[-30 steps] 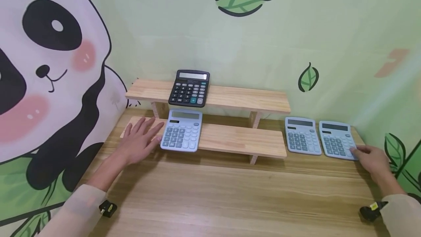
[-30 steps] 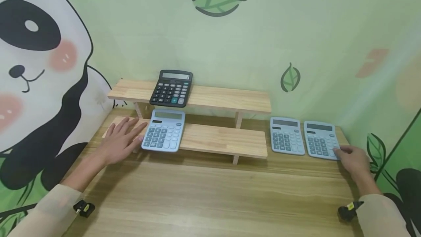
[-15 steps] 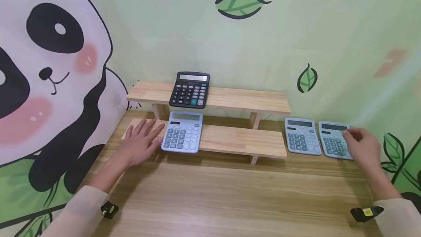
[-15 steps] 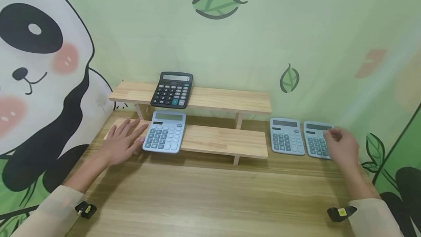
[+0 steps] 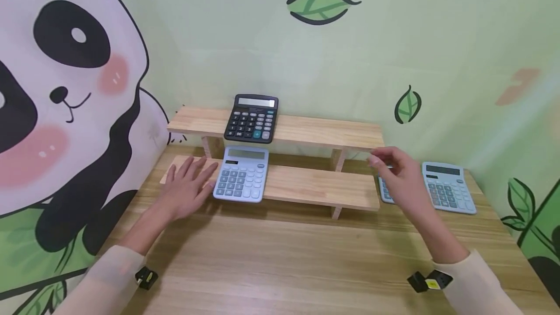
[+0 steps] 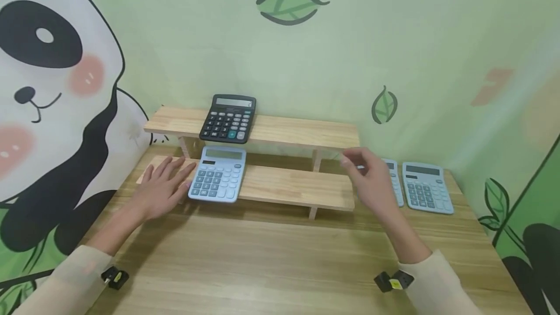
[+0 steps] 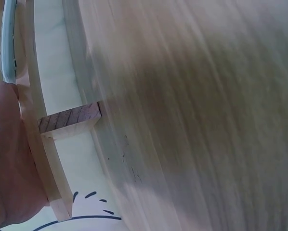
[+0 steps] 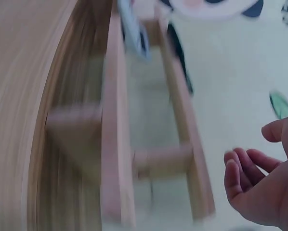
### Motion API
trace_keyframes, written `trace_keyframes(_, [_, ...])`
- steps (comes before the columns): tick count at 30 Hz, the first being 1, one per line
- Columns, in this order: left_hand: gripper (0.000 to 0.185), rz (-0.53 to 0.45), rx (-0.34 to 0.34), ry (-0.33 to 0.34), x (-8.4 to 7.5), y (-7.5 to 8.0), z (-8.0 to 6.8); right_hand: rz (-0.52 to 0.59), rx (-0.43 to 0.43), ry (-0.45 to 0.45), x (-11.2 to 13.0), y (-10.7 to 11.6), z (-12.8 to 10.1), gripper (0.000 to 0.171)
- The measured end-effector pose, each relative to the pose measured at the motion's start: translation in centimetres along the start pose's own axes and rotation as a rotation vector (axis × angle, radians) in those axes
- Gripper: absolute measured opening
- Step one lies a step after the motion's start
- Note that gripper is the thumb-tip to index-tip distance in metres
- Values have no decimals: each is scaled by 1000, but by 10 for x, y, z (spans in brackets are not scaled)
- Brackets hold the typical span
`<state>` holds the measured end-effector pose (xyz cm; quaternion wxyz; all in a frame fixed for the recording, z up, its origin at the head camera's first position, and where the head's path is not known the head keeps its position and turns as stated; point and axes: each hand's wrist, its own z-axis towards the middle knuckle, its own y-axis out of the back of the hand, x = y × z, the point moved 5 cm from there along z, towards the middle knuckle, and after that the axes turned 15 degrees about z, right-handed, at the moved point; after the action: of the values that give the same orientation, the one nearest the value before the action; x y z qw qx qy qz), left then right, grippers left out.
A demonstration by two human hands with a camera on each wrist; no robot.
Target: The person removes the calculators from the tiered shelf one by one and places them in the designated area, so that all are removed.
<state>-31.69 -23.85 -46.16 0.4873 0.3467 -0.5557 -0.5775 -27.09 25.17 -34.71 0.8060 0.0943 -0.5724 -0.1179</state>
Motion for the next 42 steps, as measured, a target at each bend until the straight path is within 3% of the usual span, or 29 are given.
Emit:
trace_keyframes(8, [63, 2, -9, 0, 0, -1, 0, 306, 201, -15, 20, -82, 15, 38])
trace_keyframes(12, [63, -1, -15, 2, 0, -1, 0, 386, 227, -77, 22, -108, 27, 42])
trace_keyframes(21, [62, -16, -26, -7, 1, -2, -1, 531, 199, -220, 24, -149, 55, 40])
trace_keyframes(28, [66, -81, -58, -17, 14, 6, 1, 501, 237, -307, 17, -179, 60, 31])
trace_keyframes(33, [71, -65, -35, -31, 16, 14, 4, 501, 267, -356, 14, -191, 61, 32])
trace_keyframes(38, [72, -43, -1, -26, 13, 12, 3, 565, 293, -406, 9, -199, 62, 38])
trace_keyframes(42, [69, -48, -13, -23, 11, 13, 1, 616, 310, -433, 5, -207, 65, 41])
